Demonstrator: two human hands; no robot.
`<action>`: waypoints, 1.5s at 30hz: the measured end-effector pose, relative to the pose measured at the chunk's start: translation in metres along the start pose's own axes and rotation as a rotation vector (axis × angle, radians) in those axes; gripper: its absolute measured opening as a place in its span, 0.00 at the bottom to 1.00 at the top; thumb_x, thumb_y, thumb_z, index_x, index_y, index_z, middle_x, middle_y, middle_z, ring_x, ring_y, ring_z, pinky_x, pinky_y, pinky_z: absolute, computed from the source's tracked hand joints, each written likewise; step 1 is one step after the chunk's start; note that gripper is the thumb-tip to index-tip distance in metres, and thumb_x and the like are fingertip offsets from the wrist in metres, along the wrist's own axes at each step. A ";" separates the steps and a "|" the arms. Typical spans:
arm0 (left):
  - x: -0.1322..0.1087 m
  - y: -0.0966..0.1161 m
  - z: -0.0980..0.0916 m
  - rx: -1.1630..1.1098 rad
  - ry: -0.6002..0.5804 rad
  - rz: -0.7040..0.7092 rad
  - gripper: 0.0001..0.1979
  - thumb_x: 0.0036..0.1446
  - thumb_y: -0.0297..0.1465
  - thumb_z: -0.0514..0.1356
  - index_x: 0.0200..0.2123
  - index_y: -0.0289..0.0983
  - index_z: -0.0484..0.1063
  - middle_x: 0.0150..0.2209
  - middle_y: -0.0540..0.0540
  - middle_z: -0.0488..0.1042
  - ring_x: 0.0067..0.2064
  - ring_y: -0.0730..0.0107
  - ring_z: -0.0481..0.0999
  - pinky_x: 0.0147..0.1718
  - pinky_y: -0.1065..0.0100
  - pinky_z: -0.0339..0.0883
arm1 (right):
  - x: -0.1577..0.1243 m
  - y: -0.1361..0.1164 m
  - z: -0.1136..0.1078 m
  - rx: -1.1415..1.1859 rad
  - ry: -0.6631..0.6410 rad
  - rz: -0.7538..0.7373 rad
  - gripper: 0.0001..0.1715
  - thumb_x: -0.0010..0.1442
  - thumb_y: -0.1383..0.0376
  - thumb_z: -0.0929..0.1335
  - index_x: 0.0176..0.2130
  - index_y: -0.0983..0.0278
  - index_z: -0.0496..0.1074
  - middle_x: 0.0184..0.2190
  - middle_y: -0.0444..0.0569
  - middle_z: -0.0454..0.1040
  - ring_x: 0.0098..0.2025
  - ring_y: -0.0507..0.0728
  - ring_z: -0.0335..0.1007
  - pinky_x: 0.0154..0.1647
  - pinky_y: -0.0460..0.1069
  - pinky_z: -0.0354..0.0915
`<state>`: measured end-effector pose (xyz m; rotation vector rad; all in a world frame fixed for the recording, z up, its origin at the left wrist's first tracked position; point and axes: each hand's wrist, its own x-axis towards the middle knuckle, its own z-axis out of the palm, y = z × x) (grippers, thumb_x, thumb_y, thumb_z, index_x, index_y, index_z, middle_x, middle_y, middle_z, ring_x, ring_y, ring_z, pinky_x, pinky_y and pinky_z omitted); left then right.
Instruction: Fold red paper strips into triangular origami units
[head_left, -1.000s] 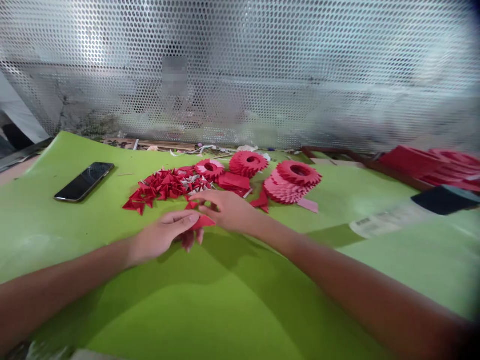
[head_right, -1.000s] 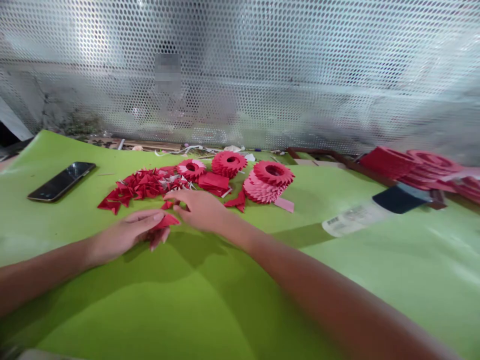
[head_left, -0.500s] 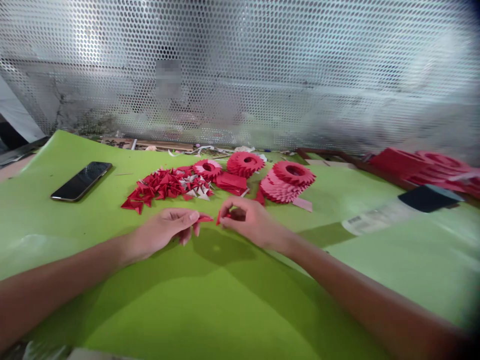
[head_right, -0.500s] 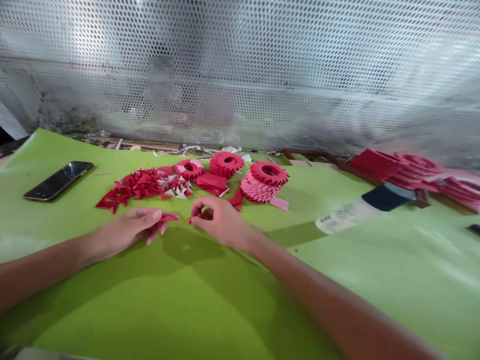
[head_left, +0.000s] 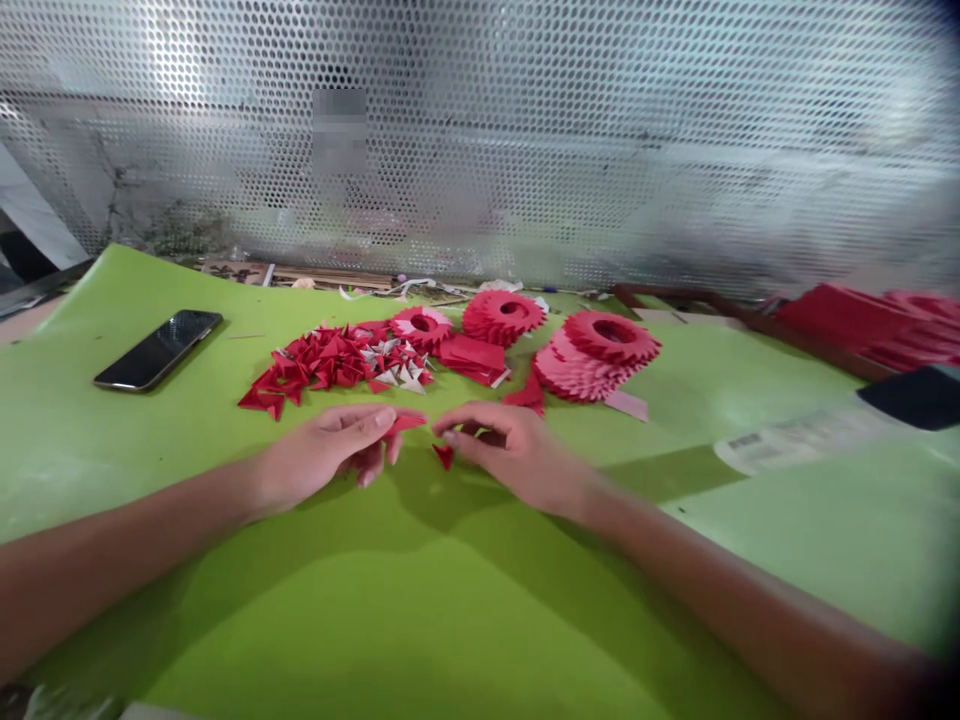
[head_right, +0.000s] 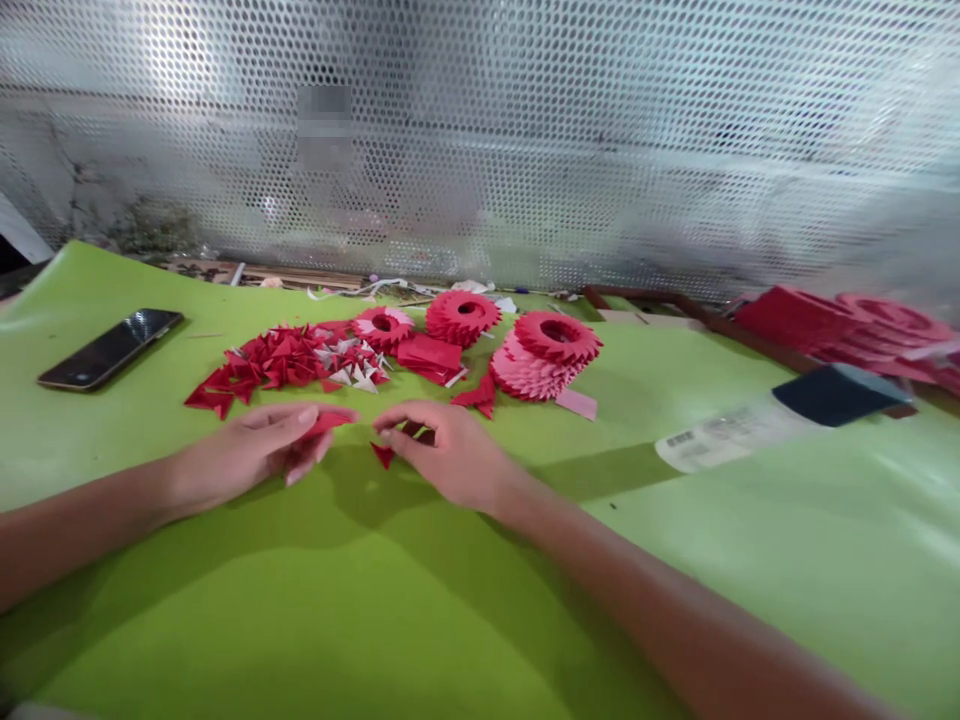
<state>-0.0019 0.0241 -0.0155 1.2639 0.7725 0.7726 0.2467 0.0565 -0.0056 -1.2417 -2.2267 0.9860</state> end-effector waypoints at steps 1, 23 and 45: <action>0.000 0.001 0.000 0.004 0.002 0.000 0.21 0.64 0.49 0.59 0.41 0.36 0.76 0.30 0.51 0.70 0.27 0.77 0.67 0.27 0.72 0.59 | 0.000 0.001 0.000 -0.022 0.038 -0.008 0.17 0.66 0.54 0.65 0.46 0.59 0.77 0.46 0.50 0.79 0.45 0.60 0.75 0.45 0.55 0.70; -0.001 0.004 -0.001 0.117 0.016 -0.011 0.21 0.65 0.48 0.58 0.45 0.37 0.78 0.33 0.49 0.73 0.28 0.75 0.68 0.27 0.70 0.60 | -0.009 -0.008 0.006 -0.203 -0.162 -0.222 0.12 0.69 0.58 0.65 0.42 0.59 0.76 0.47 0.48 0.74 0.46 0.57 0.72 0.49 0.54 0.66; -0.001 0.007 0.001 0.106 -0.031 -0.024 0.20 0.65 0.47 0.57 0.33 0.35 0.73 0.28 0.50 0.71 0.28 0.74 0.67 0.28 0.69 0.60 | -0.006 -0.017 -0.006 0.338 -0.277 0.081 0.22 0.61 0.46 0.69 0.39 0.61 0.70 0.32 0.45 0.74 0.32 0.52 0.68 0.33 0.48 0.63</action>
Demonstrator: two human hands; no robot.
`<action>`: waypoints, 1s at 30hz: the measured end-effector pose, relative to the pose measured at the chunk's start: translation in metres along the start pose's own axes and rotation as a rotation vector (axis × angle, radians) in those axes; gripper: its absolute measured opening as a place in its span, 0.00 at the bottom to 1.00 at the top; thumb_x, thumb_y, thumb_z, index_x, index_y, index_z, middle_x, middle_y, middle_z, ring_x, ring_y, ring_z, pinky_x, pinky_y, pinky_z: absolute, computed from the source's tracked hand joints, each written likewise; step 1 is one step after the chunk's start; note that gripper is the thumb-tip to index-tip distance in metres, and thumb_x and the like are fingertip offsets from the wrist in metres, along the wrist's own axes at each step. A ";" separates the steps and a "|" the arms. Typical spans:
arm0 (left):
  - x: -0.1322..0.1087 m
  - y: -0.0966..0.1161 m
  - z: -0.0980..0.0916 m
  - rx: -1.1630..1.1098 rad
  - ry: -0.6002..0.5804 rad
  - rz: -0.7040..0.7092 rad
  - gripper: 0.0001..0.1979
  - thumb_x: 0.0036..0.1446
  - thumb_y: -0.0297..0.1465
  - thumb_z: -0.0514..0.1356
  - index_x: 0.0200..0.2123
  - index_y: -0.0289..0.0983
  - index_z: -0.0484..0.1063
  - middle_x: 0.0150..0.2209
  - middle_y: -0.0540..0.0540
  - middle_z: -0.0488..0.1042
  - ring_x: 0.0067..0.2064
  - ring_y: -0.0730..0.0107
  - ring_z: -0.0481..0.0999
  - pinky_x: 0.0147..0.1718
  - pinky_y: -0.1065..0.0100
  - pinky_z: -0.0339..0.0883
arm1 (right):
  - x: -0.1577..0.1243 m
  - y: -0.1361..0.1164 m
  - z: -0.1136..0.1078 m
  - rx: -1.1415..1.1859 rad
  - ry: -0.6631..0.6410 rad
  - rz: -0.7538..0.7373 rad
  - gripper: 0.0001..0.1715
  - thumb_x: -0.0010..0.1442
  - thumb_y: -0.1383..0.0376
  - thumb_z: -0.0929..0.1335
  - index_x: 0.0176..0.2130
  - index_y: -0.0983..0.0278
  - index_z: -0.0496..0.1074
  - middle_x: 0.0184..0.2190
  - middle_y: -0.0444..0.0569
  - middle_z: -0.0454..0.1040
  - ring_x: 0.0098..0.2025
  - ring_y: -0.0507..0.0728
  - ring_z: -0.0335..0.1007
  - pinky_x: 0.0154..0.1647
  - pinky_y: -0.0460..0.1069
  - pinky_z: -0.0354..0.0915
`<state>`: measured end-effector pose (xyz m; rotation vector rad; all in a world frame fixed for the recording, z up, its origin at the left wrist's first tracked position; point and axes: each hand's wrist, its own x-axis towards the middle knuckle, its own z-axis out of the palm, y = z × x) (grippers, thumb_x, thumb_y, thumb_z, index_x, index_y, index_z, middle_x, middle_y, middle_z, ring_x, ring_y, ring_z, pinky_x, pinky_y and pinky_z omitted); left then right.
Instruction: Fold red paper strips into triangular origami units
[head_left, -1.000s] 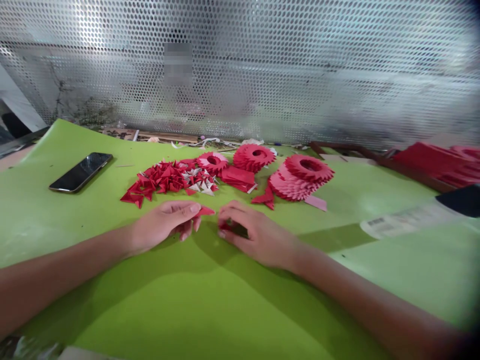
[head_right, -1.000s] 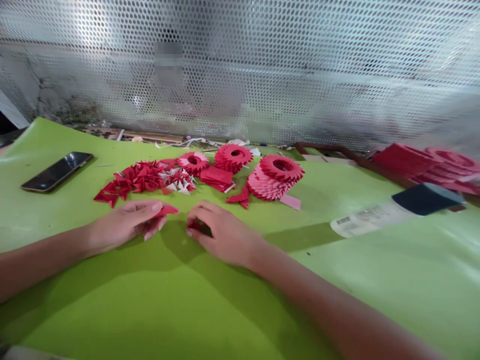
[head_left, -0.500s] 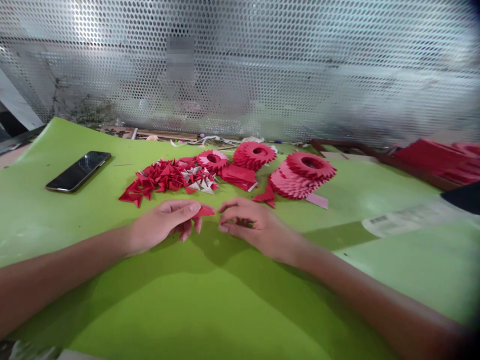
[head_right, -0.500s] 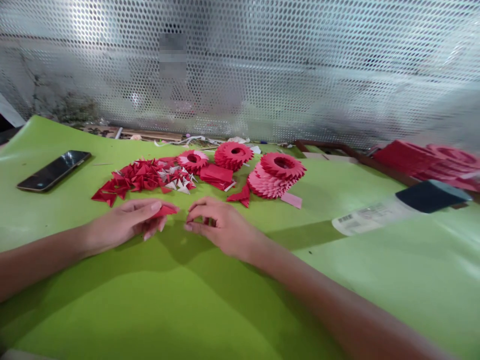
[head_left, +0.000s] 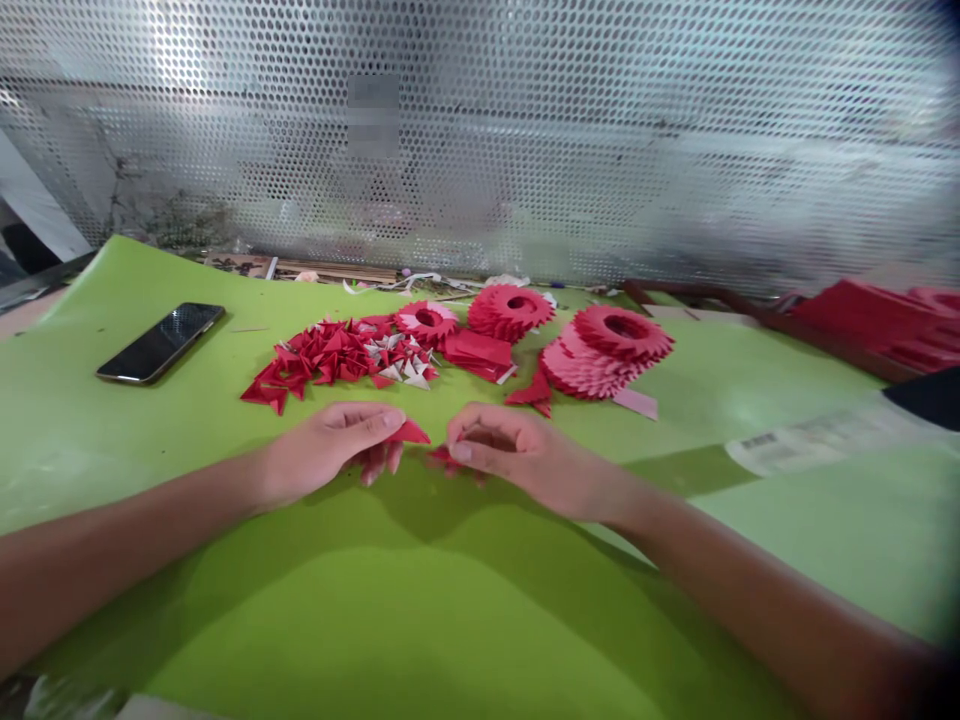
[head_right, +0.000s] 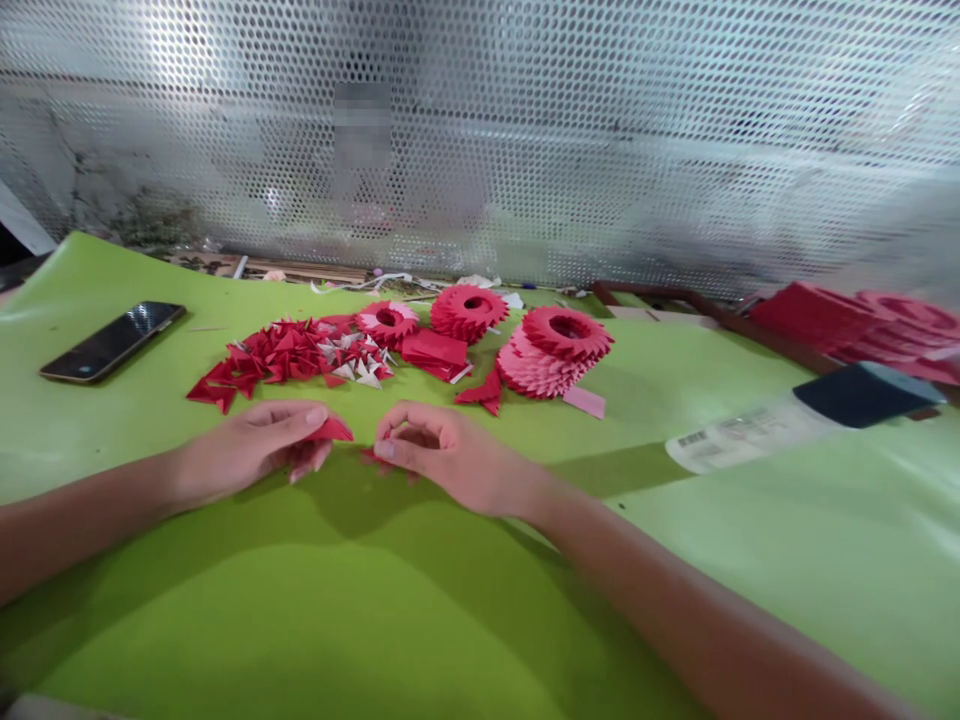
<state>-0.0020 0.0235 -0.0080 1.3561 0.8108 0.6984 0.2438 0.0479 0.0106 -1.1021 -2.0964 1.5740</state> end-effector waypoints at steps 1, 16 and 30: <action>0.000 0.000 0.000 0.005 -0.001 -0.002 0.20 0.65 0.47 0.57 0.34 0.36 0.73 0.29 0.50 0.71 0.28 0.74 0.67 0.28 0.69 0.60 | 0.000 0.000 0.000 0.038 0.003 -0.005 0.21 0.61 0.46 0.69 0.39 0.62 0.70 0.31 0.45 0.74 0.32 0.53 0.69 0.33 0.48 0.65; 0.002 -0.004 -0.001 -0.153 0.053 -0.016 0.19 0.67 0.42 0.57 0.52 0.36 0.75 0.32 0.48 0.71 0.32 0.72 0.69 0.32 0.68 0.62 | 0.002 0.010 -0.003 -0.043 0.116 -0.038 0.15 0.65 0.55 0.64 0.36 0.62 0.74 0.31 0.46 0.71 0.27 0.51 0.61 0.27 0.47 0.58; -0.001 -0.003 -0.002 0.172 0.082 -0.025 0.23 0.66 0.50 0.53 0.47 0.37 0.75 0.26 0.52 0.66 0.25 0.73 0.61 0.25 0.69 0.54 | 0.002 0.011 0.000 -0.515 0.229 -0.135 0.21 0.67 0.49 0.64 0.42 0.61 0.77 0.39 0.50 0.78 0.40 0.58 0.74 0.40 0.53 0.67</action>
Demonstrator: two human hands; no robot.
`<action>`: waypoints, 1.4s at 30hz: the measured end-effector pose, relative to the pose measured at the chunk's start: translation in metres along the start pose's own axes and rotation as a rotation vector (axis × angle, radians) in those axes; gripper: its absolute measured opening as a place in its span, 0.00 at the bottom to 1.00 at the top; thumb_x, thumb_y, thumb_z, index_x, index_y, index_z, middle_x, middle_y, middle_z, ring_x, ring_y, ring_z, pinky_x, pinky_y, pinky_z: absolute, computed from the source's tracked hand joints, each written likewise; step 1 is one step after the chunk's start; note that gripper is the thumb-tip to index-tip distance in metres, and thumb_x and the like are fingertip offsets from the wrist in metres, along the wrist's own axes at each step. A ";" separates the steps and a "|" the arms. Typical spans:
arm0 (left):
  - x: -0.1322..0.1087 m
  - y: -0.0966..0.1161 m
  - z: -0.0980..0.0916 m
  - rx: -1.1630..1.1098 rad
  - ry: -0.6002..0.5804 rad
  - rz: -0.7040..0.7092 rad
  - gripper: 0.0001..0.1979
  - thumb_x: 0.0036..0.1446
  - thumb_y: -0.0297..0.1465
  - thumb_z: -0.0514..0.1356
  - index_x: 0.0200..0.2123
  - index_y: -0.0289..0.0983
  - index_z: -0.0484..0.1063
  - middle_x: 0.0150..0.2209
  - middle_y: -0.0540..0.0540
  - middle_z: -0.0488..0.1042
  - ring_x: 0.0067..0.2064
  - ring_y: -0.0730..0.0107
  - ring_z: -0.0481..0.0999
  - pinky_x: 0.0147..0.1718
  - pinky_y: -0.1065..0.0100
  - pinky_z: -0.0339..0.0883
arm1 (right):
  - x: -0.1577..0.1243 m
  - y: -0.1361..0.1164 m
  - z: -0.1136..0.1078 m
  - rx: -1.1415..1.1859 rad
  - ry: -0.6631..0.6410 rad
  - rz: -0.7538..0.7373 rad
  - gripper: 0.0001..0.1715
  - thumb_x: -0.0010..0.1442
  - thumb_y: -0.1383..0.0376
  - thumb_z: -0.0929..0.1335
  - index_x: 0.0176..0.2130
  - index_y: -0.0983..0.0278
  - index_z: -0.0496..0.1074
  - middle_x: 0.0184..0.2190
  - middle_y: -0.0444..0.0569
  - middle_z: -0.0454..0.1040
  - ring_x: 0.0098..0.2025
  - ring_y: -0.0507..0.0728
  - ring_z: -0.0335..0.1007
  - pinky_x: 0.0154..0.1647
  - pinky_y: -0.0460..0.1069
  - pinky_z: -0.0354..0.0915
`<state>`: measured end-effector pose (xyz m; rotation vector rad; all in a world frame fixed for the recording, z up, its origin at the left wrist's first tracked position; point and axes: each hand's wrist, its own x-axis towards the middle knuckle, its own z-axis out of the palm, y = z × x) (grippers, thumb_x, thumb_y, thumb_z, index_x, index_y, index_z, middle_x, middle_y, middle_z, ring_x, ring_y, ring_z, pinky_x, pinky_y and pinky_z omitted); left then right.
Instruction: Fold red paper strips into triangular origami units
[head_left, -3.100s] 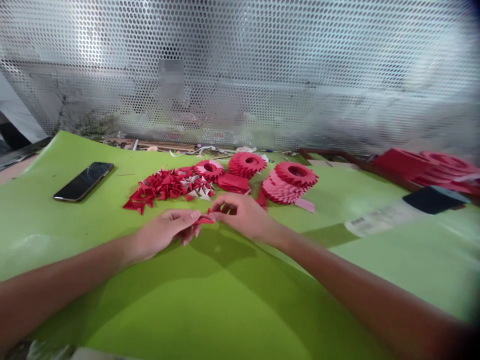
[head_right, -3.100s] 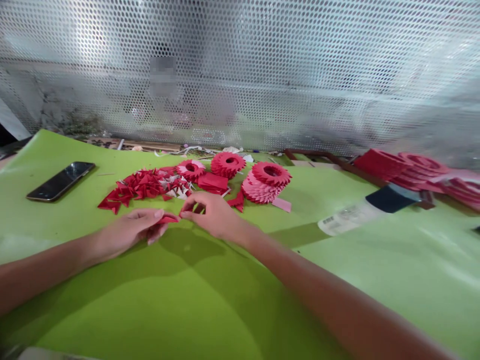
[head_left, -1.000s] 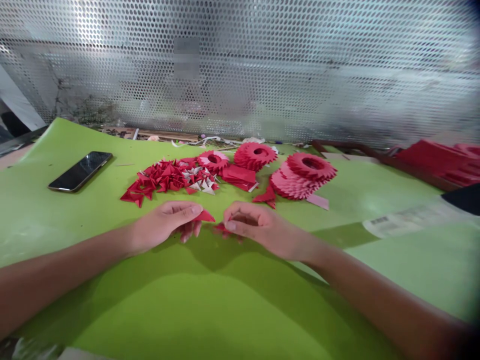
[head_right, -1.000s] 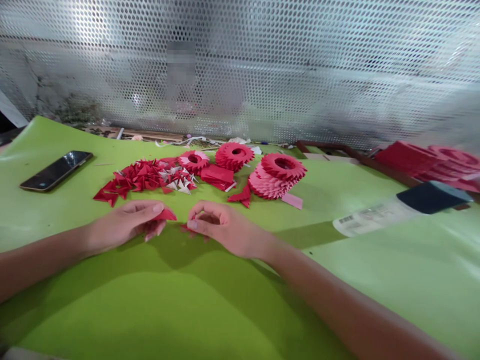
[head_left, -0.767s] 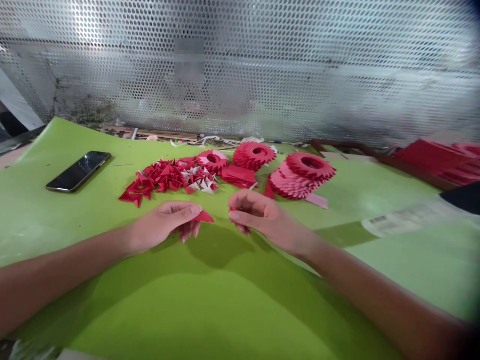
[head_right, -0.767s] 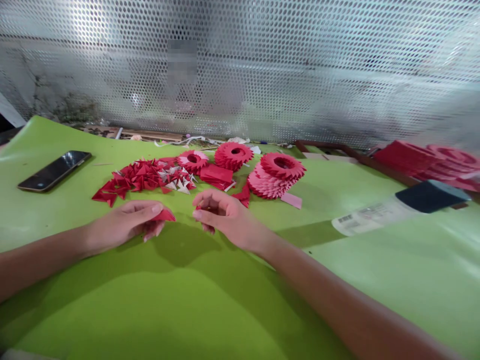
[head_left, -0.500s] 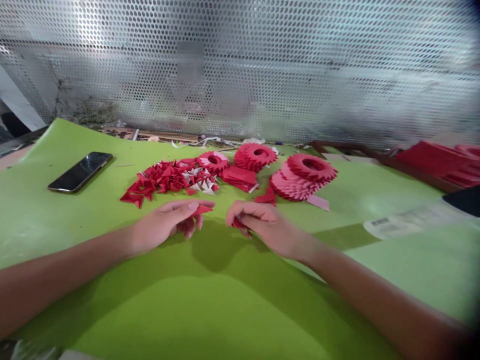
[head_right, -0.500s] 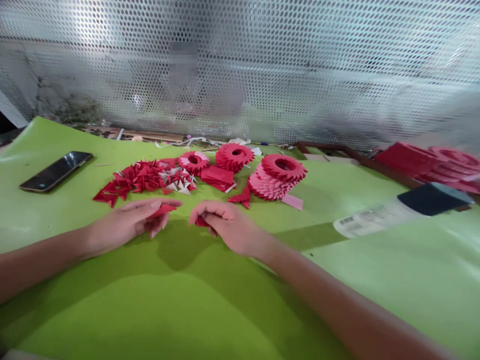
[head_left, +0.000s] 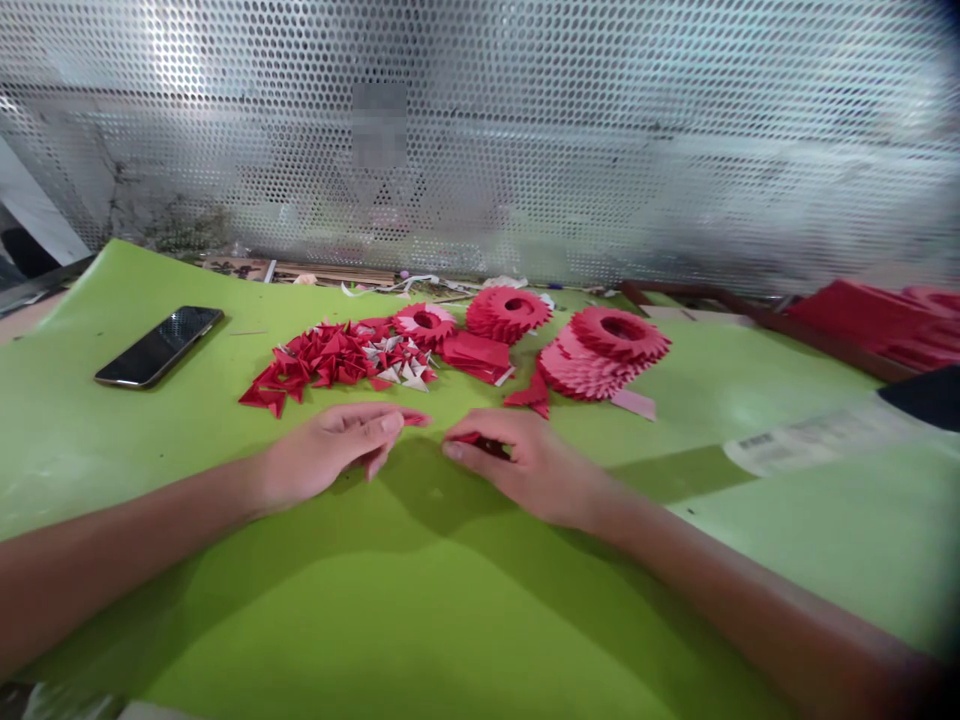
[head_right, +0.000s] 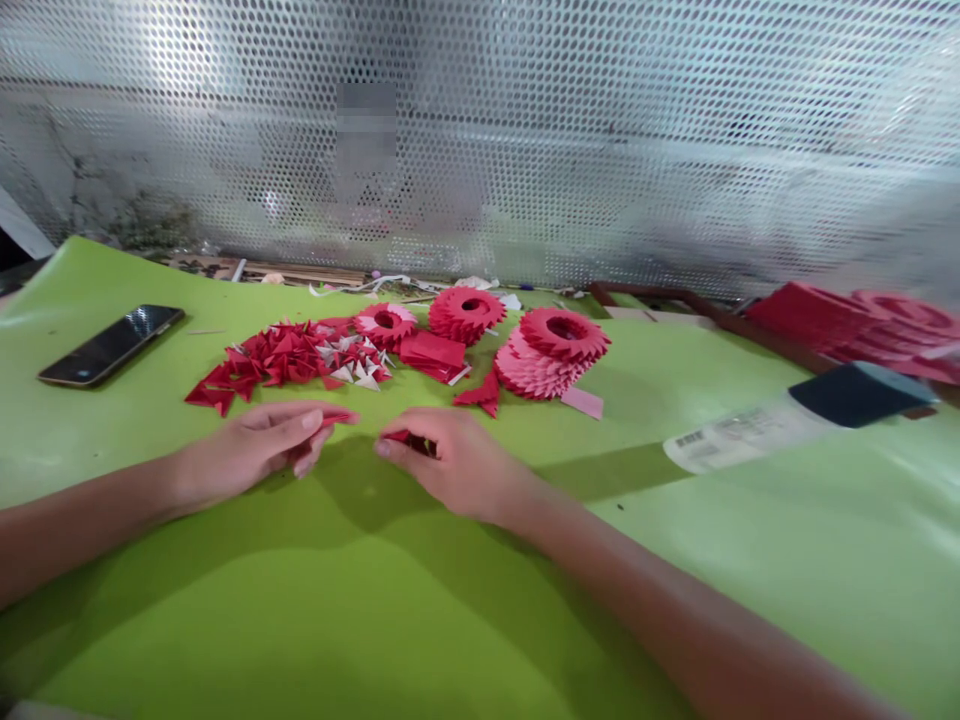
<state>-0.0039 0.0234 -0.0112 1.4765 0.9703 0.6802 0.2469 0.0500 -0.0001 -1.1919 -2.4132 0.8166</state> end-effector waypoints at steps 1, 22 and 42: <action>-0.001 0.001 -0.001 0.031 -0.007 -0.007 0.24 0.66 0.50 0.53 0.49 0.38 0.74 0.25 0.52 0.66 0.25 0.73 0.61 0.24 0.69 0.52 | 0.000 0.000 0.000 -0.011 0.014 -0.020 0.22 0.68 0.48 0.64 0.41 0.61 0.78 0.38 0.50 0.78 0.38 0.58 0.73 0.39 0.52 0.67; -0.003 0.001 0.002 0.105 -0.032 0.015 0.23 0.64 0.49 0.56 0.54 0.42 0.75 0.31 0.49 0.69 0.32 0.69 0.66 0.31 0.69 0.62 | -0.018 -0.020 0.008 -0.089 0.395 -0.481 0.06 0.65 0.62 0.70 0.38 0.55 0.80 0.31 0.43 0.82 0.29 0.54 0.77 0.30 0.50 0.71; -0.004 0.002 0.001 0.111 -0.103 -0.004 0.23 0.64 0.48 0.56 0.50 0.37 0.76 0.26 0.52 0.64 0.29 0.73 0.63 0.27 0.71 0.56 | -0.014 -0.019 0.013 -0.438 0.637 -0.729 0.06 0.64 0.71 0.70 0.41 0.65 0.78 0.29 0.44 0.80 0.26 0.49 0.72 0.26 0.45 0.67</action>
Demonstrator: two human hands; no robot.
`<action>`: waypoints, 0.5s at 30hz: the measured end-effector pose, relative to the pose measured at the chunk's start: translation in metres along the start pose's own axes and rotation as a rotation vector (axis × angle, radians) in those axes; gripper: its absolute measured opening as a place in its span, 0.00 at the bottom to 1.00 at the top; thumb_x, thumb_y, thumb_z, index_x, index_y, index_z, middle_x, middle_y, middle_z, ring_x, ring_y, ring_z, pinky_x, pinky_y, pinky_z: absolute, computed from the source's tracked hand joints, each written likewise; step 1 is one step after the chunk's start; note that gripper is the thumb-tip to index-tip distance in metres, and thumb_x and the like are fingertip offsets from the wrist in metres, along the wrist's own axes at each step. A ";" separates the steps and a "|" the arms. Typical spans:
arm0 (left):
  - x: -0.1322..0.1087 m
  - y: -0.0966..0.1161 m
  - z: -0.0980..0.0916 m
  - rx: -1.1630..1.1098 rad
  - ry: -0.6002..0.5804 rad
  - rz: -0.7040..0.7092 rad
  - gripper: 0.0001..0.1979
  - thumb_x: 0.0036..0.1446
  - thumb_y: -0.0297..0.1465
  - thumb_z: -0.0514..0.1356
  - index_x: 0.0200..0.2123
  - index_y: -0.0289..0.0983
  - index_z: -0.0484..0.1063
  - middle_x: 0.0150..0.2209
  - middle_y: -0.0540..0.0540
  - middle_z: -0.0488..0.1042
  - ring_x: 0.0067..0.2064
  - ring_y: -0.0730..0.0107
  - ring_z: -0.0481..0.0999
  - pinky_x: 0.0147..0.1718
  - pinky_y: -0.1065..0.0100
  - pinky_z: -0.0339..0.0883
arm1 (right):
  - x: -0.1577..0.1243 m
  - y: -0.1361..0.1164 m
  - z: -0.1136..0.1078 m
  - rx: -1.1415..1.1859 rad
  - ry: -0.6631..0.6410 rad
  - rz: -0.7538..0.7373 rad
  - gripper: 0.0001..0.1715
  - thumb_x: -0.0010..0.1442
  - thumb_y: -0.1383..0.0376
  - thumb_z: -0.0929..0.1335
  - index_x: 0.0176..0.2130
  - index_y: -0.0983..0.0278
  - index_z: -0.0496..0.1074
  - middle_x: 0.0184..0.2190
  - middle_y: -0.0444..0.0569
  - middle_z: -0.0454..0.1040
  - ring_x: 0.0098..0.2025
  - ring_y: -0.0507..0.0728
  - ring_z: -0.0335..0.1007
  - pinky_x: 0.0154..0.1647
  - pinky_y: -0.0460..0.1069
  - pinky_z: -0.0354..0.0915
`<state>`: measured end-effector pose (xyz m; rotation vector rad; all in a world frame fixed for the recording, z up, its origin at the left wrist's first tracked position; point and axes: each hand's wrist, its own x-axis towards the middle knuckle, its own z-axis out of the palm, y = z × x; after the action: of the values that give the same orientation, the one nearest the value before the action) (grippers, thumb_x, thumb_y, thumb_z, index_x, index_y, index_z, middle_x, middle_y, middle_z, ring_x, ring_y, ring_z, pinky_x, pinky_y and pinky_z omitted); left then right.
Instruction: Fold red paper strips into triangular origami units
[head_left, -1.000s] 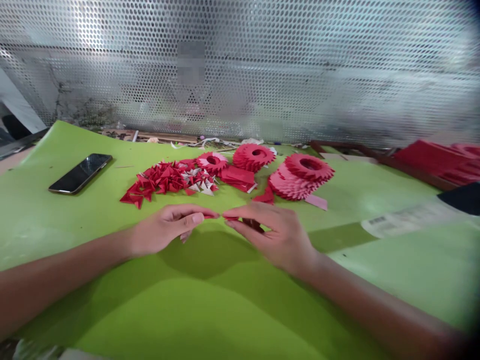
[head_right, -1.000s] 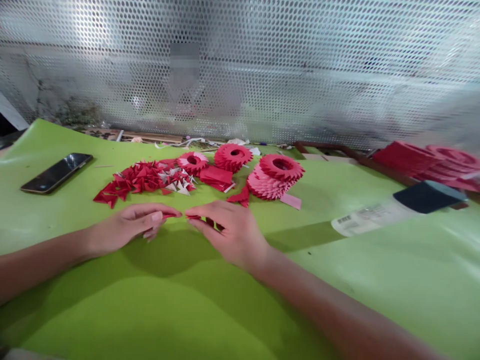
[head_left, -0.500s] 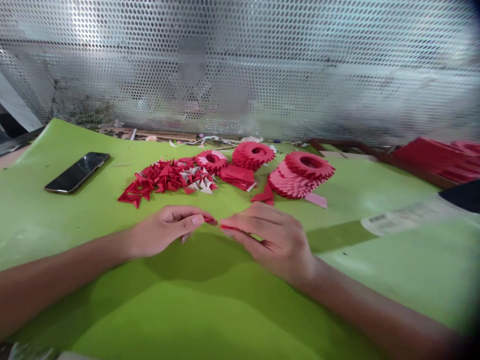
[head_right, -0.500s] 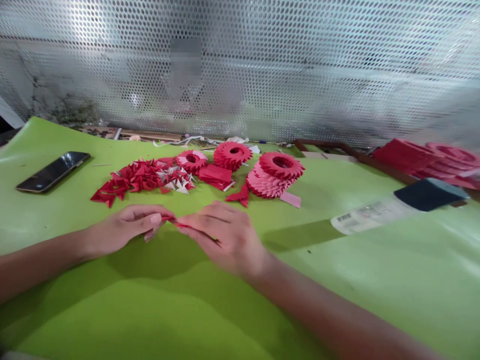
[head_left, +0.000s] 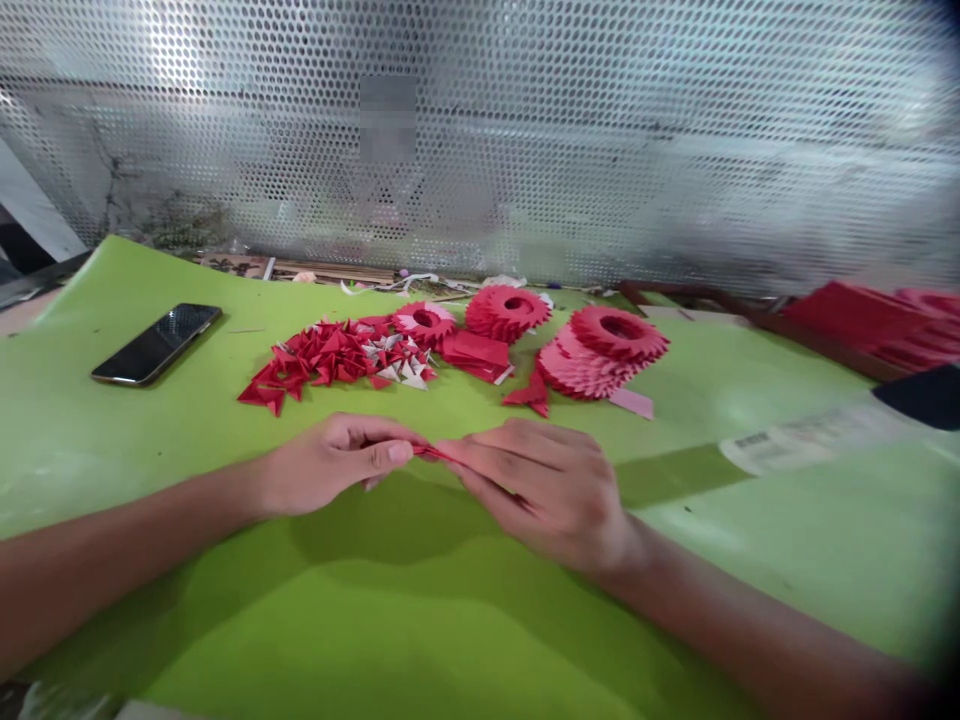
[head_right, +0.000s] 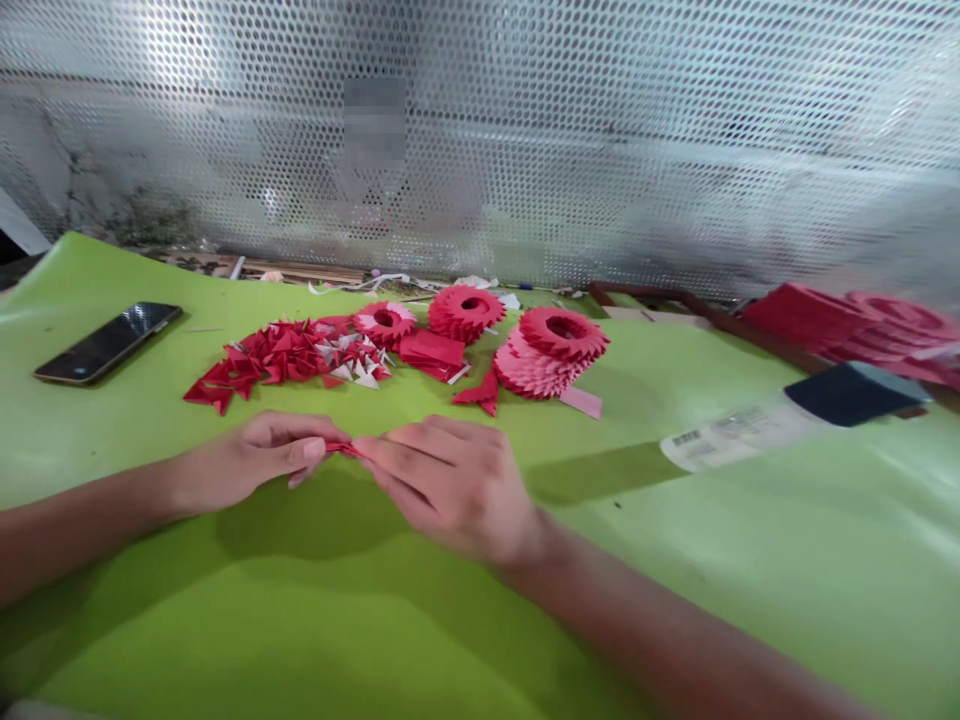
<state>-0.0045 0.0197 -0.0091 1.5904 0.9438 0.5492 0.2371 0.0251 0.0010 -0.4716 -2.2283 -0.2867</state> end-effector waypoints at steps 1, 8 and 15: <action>0.000 0.001 0.000 -0.001 0.002 -0.004 0.23 0.64 0.48 0.56 0.50 0.37 0.76 0.26 0.52 0.64 0.29 0.72 0.63 0.27 0.71 0.56 | 0.000 0.000 0.000 -0.005 -0.006 0.002 0.06 0.64 0.71 0.70 0.41 0.65 0.78 0.29 0.44 0.80 0.26 0.49 0.72 0.26 0.45 0.67; -0.001 -0.001 0.000 0.022 0.007 -0.026 0.24 0.64 0.49 0.56 0.51 0.38 0.75 0.26 0.53 0.64 0.28 0.73 0.62 0.27 0.72 0.55 | 0.000 0.001 -0.003 -0.039 -0.048 -0.053 0.05 0.63 0.72 0.71 0.42 0.67 0.77 0.30 0.43 0.80 0.25 0.48 0.70 0.25 0.46 0.63; 0.000 0.000 0.001 0.010 0.030 -0.038 0.26 0.62 0.52 0.57 0.51 0.38 0.76 0.27 0.52 0.66 0.30 0.72 0.64 0.29 0.71 0.58 | 0.002 -0.001 -0.012 -0.195 -0.108 -0.169 0.06 0.61 0.72 0.73 0.40 0.67 0.77 0.30 0.41 0.81 0.23 0.47 0.67 0.22 0.48 0.59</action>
<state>-0.0038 0.0194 -0.0091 1.5738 0.9982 0.5437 0.2433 0.0203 0.0098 -0.4101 -2.3618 -0.5842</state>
